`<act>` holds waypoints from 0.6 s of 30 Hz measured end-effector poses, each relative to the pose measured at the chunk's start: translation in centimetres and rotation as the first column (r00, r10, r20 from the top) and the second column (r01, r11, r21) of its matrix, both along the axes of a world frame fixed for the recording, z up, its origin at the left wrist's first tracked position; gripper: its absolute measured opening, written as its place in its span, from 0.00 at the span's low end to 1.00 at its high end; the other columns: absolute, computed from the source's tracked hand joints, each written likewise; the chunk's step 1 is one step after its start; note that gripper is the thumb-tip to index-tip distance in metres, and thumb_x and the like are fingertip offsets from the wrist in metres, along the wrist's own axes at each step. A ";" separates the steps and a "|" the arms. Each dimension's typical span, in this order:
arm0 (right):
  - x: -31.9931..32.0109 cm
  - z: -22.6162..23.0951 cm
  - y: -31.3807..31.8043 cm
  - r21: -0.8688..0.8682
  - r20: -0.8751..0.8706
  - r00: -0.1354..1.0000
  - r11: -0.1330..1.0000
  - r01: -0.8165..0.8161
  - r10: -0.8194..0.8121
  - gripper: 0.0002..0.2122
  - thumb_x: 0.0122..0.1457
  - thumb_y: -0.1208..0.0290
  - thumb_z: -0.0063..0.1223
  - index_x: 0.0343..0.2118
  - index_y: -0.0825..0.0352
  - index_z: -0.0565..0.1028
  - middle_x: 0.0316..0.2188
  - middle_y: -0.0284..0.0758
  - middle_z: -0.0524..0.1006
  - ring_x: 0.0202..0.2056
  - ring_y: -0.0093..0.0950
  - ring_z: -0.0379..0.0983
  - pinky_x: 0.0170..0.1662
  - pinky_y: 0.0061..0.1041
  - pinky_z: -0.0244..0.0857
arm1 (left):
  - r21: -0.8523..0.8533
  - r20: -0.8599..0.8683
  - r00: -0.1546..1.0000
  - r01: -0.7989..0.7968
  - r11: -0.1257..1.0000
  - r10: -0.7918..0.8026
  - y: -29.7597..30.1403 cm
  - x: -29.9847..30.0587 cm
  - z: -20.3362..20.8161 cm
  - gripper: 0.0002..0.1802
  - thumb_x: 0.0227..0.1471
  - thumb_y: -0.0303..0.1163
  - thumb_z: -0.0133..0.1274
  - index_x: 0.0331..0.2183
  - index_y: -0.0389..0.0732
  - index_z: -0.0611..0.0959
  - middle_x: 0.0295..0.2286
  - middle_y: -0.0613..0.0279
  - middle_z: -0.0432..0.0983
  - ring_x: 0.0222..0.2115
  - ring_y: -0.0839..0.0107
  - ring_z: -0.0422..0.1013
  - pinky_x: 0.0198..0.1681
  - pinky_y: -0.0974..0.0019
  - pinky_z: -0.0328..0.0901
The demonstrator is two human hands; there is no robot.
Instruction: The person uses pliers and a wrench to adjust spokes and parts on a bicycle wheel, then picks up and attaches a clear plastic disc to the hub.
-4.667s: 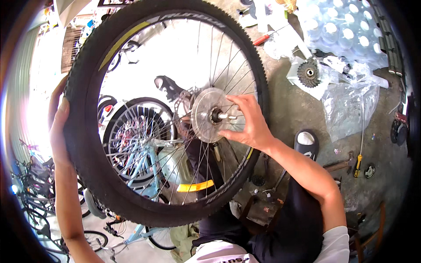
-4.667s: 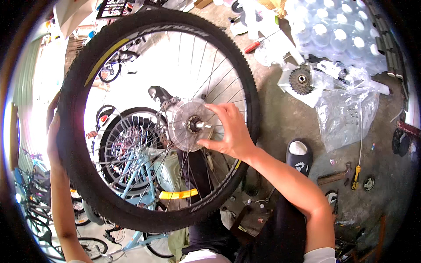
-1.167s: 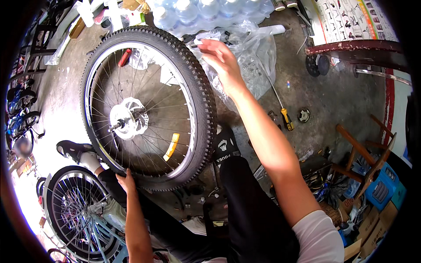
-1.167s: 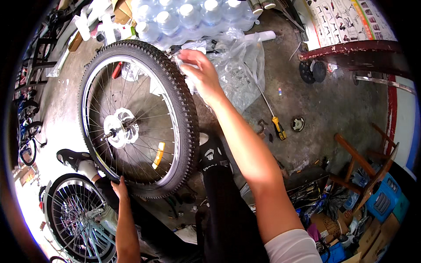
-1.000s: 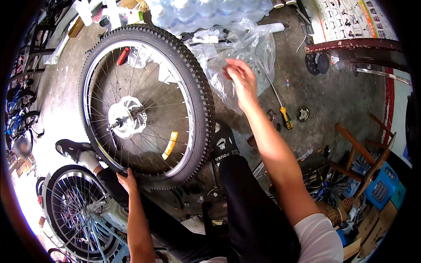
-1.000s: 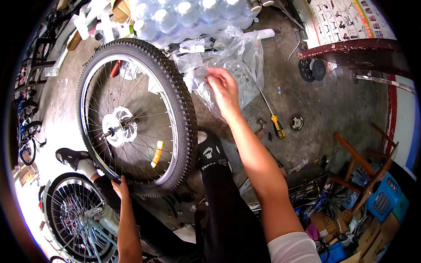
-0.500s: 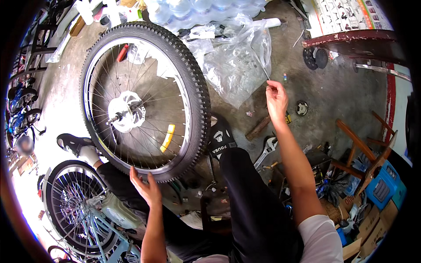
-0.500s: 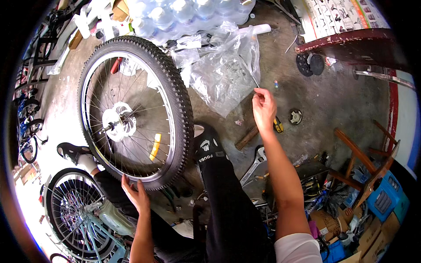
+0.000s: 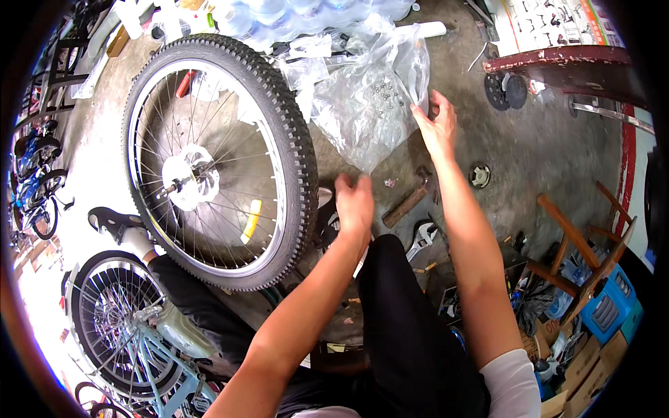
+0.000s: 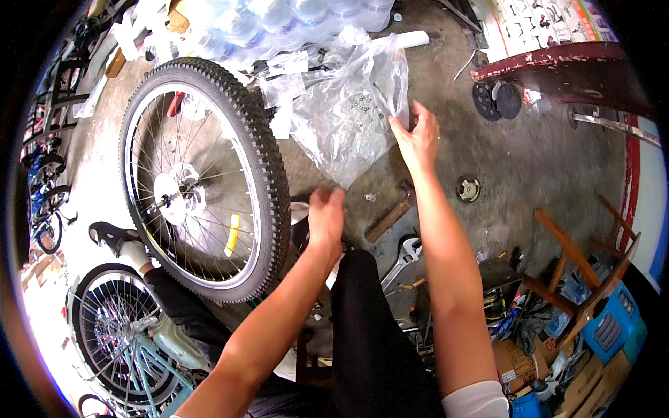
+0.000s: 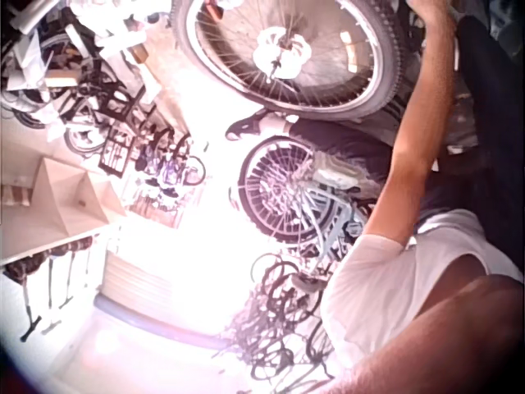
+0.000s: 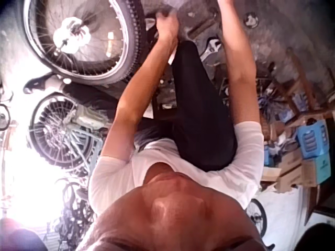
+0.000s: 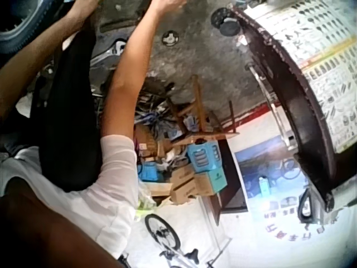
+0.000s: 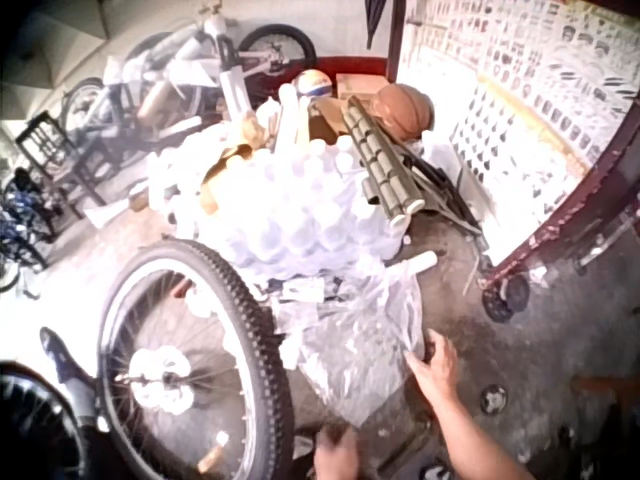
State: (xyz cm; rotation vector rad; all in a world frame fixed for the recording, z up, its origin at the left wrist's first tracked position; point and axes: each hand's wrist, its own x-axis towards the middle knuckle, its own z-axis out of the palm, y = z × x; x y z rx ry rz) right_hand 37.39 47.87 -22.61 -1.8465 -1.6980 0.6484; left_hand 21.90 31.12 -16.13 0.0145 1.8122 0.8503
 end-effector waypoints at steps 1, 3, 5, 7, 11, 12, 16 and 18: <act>0.0 -0.4 0.4 -0.080 -0.053 0.998 0.996 0.033 -0.038 0.27 0.52 0.60 0.68 0.53 0.65 0.73 0.45 0.38 0.78 0.48 0.38 0.73 0.55 0.37 0.64 | -0.059 0.006 0.998 -0.069 0.996 0.070 1.7 -0.5 -1.2 0.32 0.56 0.40 0.53 0.55 0.27 0.69 0.46 0.49 0.74 0.44 0.64 0.71 0.48 0.63 0.65; 0.1 -1.1 0.4 -0.068 -0.092 0.995 0.997 0.033 -0.039 0.23 0.52 0.62 0.67 0.49 0.65 0.76 0.42 0.36 0.80 0.45 0.36 0.74 0.52 0.36 0.66 | -0.026 -0.041 0.988 -0.150 0.988 0.149 4.1 -0.7 -1.6 0.25 0.56 0.37 0.50 0.51 0.31 0.73 0.41 0.55 0.75 0.39 0.65 0.71 0.45 0.61 0.66; -0.1 -0.7 0.2 -0.067 -0.157 0.988 0.998 -0.001 -0.010 0.19 0.53 0.64 0.66 0.47 0.63 0.78 0.41 0.35 0.80 0.43 0.34 0.75 0.51 0.36 0.66 | 0.009 -0.034 0.981 -0.189 0.982 0.189 5.6 -0.5 -2.4 0.23 0.57 0.35 0.48 0.51 0.33 0.74 0.40 0.57 0.75 0.37 0.66 0.71 0.44 0.61 0.66; 0.0 -0.5 -0.4 -0.070 -0.168 0.986 0.997 -0.026 0.014 0.18 0.53 0.66 0.66 0.46 0.62 0.78 0.41 0.35 0.79 0.44 0.35 0.75 0.51 0.36 0.66 | 0.053 -0.024 0.974 -0.222 0.974 0.224 6.7 -0.5 -2.9 0.20 0.58 0.33 0.47 0.50 0.35 0.75 0.39 0.60 0.76 0.36 0.66 0.72 0.44 0.61 0.67; 0.3 0.2 -1.6 0.025 -0.039 0.992 0.992 -0.121 0.122 0.15 0.53 0.68 0.64 0.45 0.61 0.79 0.41 0.37 0.78 0.46 0.38 0.73 0.52 0.36 0.65 | 0.146 0.284 0.935 -0.262 0.954 0.214 8.9 -0.2 -2.8 0.18 0.59 0.25 0.43 0.51 0.37 0.75 0.43 0.59 0.75 0.42 0.68 0.72 0.47 0.61 0.69; 0.6 0.1 -1.7 0.077 -0.009 0.985 0.982 -0.170 0.171 0.14 0.54 0.69 0.63 0.44 0.60 0.80 0.43 0.37 0.76 0.47 0.40 0.71 0.53 0.36 0.64 | 0.194 0.350 0.925 -0.226 0.955 0.148 9.5 0.0 -2.5 0.19 0.59 0.24 0.43 0.51 0.36 0.75 0.44 0.59 0.75 0.43 0.67 0.73 0.47 0.61 0.69; 0.6 0.5 -3.0 0.085 0.095 0.960 0.959 -0.272 0.264 0.12 0.55 0.74 0.57 0.43 0.60 0.81 0.45 0.34 0.76 0.48 0.40 0.70 0.54 0.38 0.64 | 0.337 0.417 0.907 -0.094 0.937 -0.060 11.3 1.1 -2.8 0.23 0.56 0.20 0.44 0.54 0.35 0.73 0.49 0.55 0.73 0.47 0.65 0.72 0.48 0.60 0.71; 0.6 0.5 -3.2 0.054 0.107 0.952 0.955 -0.293 0.286 0.12 0.55 0.75 0.56 0.43 0.60 0.81 0.45 0.34 0.76 0.48 0.40 0.70 0.54 0.38 0.63 | 0.379 0.242 0.952 0.087 0.921 -0.190 12.2 1.8 -3.3 0.22 0.57 0.22 0.46 0.54 0.35 0.75 0.47 0.55 0.75 0.44 0.68 0.73 0.44 0.63 0.72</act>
